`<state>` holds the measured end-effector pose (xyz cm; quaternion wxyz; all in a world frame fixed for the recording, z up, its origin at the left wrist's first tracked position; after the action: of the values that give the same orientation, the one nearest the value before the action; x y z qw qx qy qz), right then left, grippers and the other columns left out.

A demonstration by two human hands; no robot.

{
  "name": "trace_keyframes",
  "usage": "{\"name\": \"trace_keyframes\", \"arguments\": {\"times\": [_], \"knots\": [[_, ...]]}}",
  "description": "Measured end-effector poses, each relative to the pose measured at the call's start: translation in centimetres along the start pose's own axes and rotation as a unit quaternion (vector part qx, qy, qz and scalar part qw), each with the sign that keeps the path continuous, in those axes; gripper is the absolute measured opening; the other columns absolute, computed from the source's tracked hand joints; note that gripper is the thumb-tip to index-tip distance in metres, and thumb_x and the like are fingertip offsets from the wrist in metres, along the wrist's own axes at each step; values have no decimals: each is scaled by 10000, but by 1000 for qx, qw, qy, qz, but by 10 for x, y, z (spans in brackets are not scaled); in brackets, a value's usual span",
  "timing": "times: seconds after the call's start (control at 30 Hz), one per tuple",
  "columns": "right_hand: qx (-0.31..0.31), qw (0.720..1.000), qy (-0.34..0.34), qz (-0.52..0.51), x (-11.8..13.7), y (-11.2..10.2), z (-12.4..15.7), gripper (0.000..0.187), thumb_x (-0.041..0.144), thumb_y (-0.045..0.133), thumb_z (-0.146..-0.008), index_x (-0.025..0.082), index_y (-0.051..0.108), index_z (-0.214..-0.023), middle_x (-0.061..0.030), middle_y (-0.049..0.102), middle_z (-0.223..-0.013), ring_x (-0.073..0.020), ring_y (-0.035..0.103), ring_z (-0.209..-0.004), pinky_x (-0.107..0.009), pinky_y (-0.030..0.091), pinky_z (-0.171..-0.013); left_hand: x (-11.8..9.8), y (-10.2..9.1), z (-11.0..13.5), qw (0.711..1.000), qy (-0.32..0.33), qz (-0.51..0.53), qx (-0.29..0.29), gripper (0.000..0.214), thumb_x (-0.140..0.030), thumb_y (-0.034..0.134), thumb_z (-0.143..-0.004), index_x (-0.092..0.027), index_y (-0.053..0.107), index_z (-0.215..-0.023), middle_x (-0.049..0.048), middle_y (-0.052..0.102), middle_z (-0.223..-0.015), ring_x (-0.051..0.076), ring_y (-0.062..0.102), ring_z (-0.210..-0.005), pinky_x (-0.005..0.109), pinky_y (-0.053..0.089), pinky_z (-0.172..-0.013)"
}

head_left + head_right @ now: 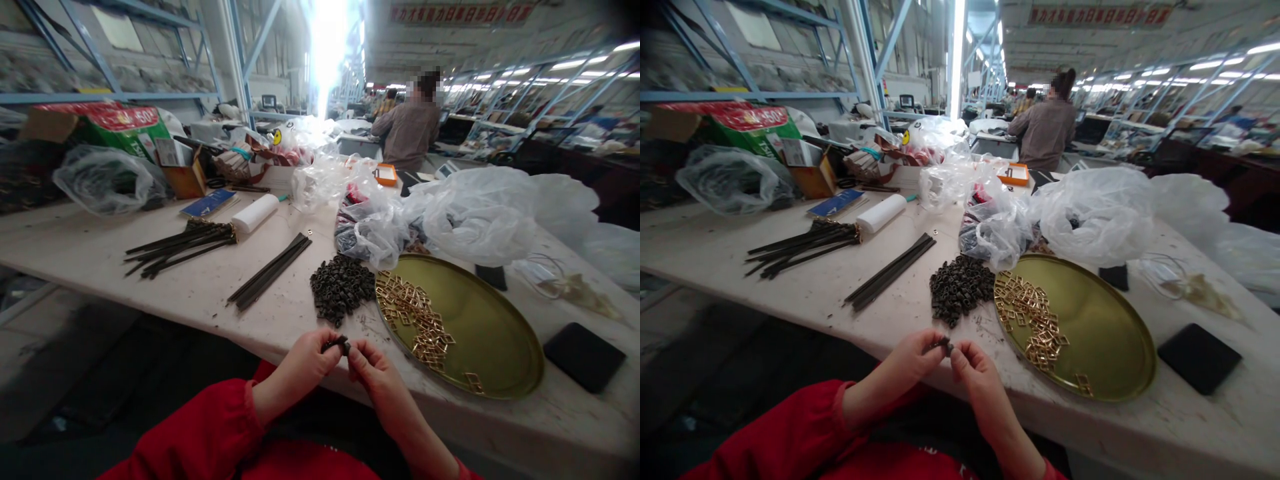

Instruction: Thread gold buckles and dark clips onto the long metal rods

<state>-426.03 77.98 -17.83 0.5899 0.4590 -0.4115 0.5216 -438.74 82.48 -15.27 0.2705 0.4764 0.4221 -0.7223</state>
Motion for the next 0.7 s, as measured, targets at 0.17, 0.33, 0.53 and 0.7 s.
{"name": "trace_keyframes", "arguments": {"times": [0.17, 0.33, 0.53, 0.7], "knots": [[-66, 984, -103, 131, 15, -1, 2, 280, 458, 575, -750, 179, 553, -754, 6, 513, -641, -135, 444, -594, -246, 363, -562, -5, -3, 3, 1000, 5, -10, -18, 191, -210, 457, -769, -125, 617, -830, 6, 627, -760, 140, 528, -700, 218, 384, -640], [-10, 997, -40, 63, 11, 1, -2, 321, 493, 577, -736, 179, 522, -705, 38, 436, -570, -110, 393, -539, -227, 330, -512, -4, -2, 0, 1000, 6, -25, -16, 188, -213, 454, -771, -130, 613, -828, 11, 633, -758, 146, 544, -709, 218, 392, -636], [-3, 1000, -9, 26, 1, 1, -9, 367, 546, 523, -758, 180, 499, -757, 40, 455, -574, -110, 416, -527, -234, 353, -525, -3, -3, -6, 998, 9, -52, -28, 184, -214, 448, -779, -143, 611, -828, 22, 640, -762, 155, 564, -718, 228, 404, -662], [-24, 985, -85, 150, 8, -2, -14, 271, 447, 549, -771, 177, 525, -747, 3, 531, -636, -127, 475, -567, -235, 375, -523, -8, -5, -4, 991, 12, -129, -41, 192, -198, 440, -799, -171, 610, -883, 36, 655, -828, 174, 587, -767, 245, 406, -694]]}}
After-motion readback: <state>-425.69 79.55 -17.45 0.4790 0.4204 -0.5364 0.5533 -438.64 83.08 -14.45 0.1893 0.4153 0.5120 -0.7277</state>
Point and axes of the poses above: each hand's wrist, its own z-axis away from the middle knuckle, its own y-axis out of the palm, x = y × z, the point moved 3 cm from there along -z, towards the middle knuckle
